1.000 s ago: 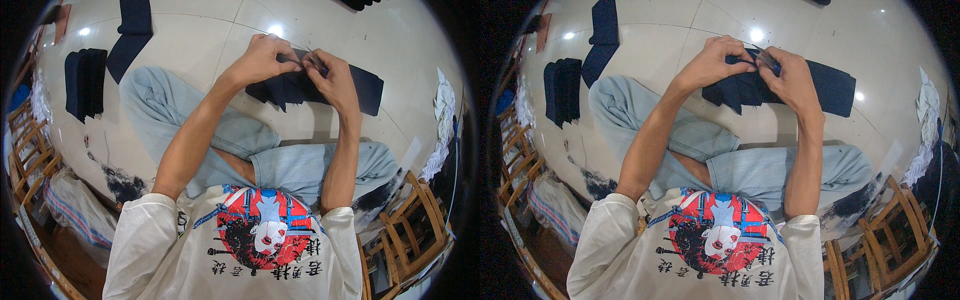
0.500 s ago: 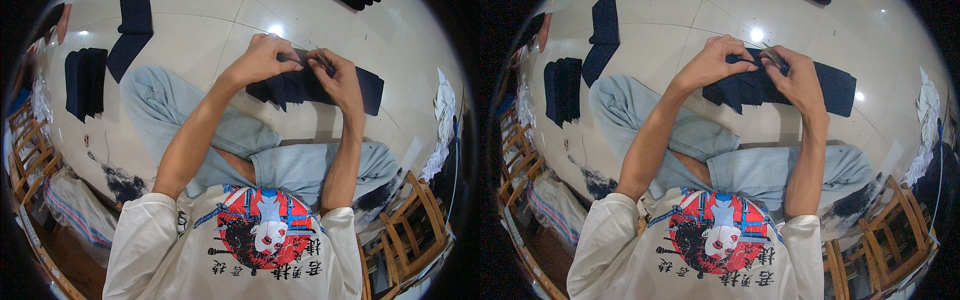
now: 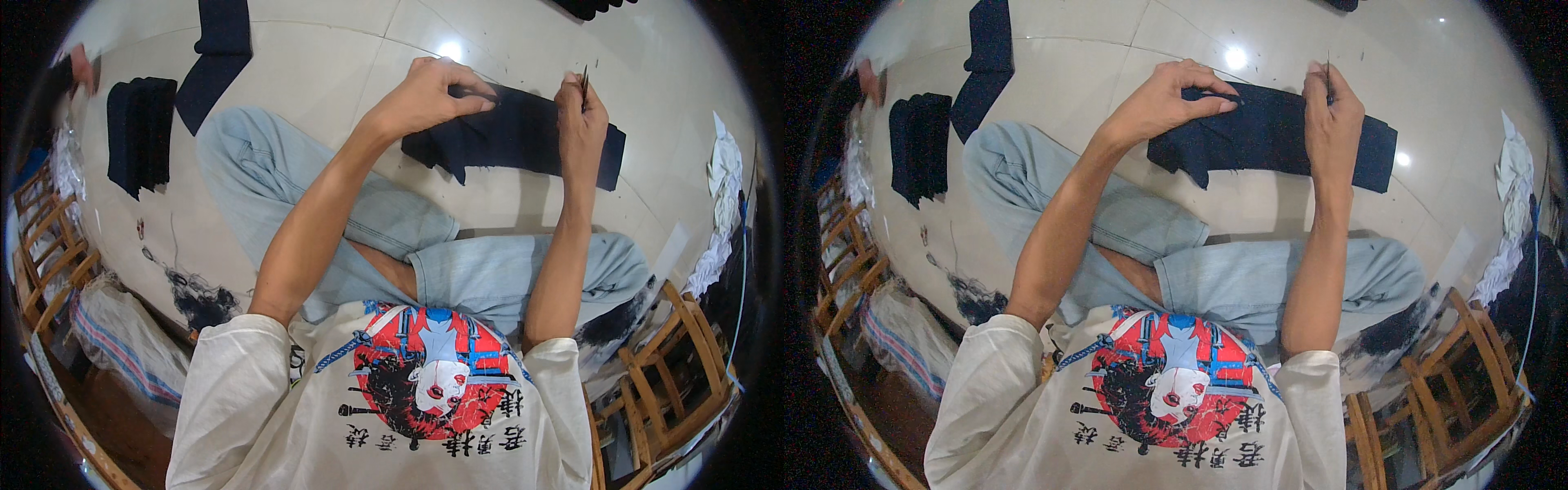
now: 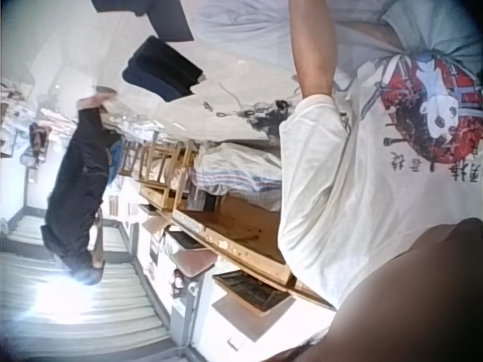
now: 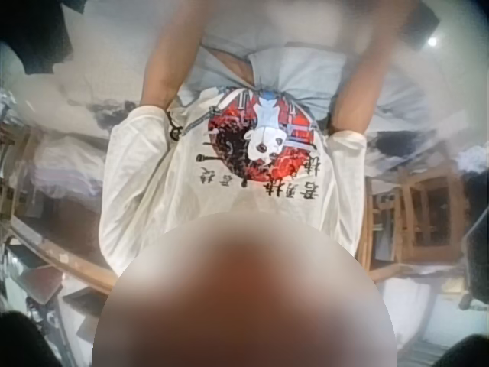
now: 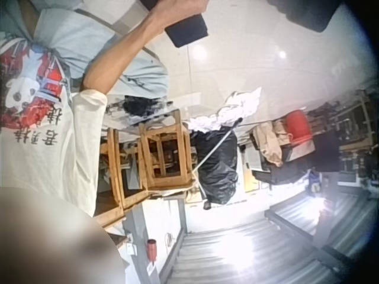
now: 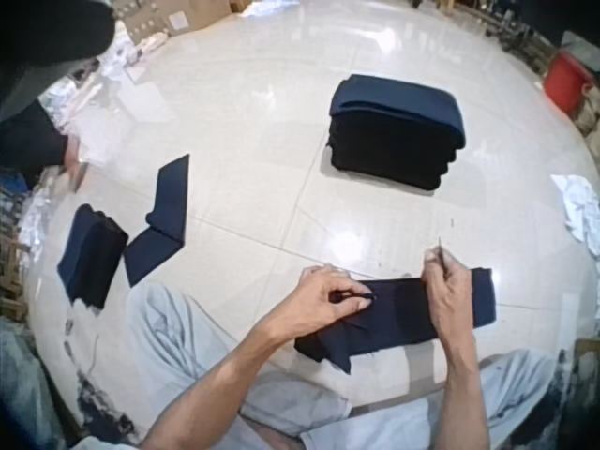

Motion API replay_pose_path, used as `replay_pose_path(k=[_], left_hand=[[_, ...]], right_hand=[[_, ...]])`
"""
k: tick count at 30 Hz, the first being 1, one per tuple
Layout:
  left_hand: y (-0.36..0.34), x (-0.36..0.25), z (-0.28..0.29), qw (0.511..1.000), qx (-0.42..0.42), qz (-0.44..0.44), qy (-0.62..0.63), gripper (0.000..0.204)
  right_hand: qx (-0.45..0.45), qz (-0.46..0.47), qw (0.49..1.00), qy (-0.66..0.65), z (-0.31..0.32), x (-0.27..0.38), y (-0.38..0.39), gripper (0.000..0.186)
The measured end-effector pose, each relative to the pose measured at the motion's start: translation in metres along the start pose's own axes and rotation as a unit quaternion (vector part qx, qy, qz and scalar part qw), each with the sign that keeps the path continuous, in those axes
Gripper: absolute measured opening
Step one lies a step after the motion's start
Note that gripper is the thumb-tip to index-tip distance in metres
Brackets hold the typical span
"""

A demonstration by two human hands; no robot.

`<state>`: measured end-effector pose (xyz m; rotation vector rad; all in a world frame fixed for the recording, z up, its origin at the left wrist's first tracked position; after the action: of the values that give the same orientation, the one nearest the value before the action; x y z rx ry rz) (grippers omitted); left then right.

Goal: The person sits on the floor and uses a small blade to trim the edges of dark blue fabric pieces. They repeatedly pick up pieces, cut along the edges, and place them into a growing stack.

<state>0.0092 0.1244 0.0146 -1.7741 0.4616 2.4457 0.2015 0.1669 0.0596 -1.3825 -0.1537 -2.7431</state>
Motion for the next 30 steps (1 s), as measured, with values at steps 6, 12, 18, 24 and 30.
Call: replay_pose_path(k=[6,12,18,24,30], left_hand=[[0.000,0.006,0.002,0.993,0.031,0.034,0.110,0.027],[0.001,0.014,0.002,0.978,0.041,0.076,0.190,0.026],[0.002,0.016,0.006,0.980,0.018,0.081,0.183,0.025],[0.002,0.011,0.007,0.989,0.011,0.059,0.132,0.024],[0.004,0.008,0.010,0.986,-0.006,0.061,0.152,0.023]], right_hand=[[0.132,-0.063,0.985,-0.096,-0.031,-0.012,0.018,0.064],[0.174,-0.057,0.977,-0.110,-0.048,-0.004,0.036,0.059],[0.204,-0.056,0.973,-0.094,-0.058,-0.008,0.038,0.058],[0.200,-0.020,0.978,-0.051,-0.061,-0.001,0.036,0.057],[0.178,-0.016,0.981,-0.072,-0.061,0.004,0.036,0.053]])
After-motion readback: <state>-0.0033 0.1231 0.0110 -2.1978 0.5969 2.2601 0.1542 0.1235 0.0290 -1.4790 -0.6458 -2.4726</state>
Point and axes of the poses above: each hand's wrist, its own y-axis away from the middle knuckle, its own z-axis out of the back of the hand, x = y × z, the point moved 10 cm from there along -y, towards the middle knuckle, and after that the axes turned 5 degrees about z, right-handed, at the moved point
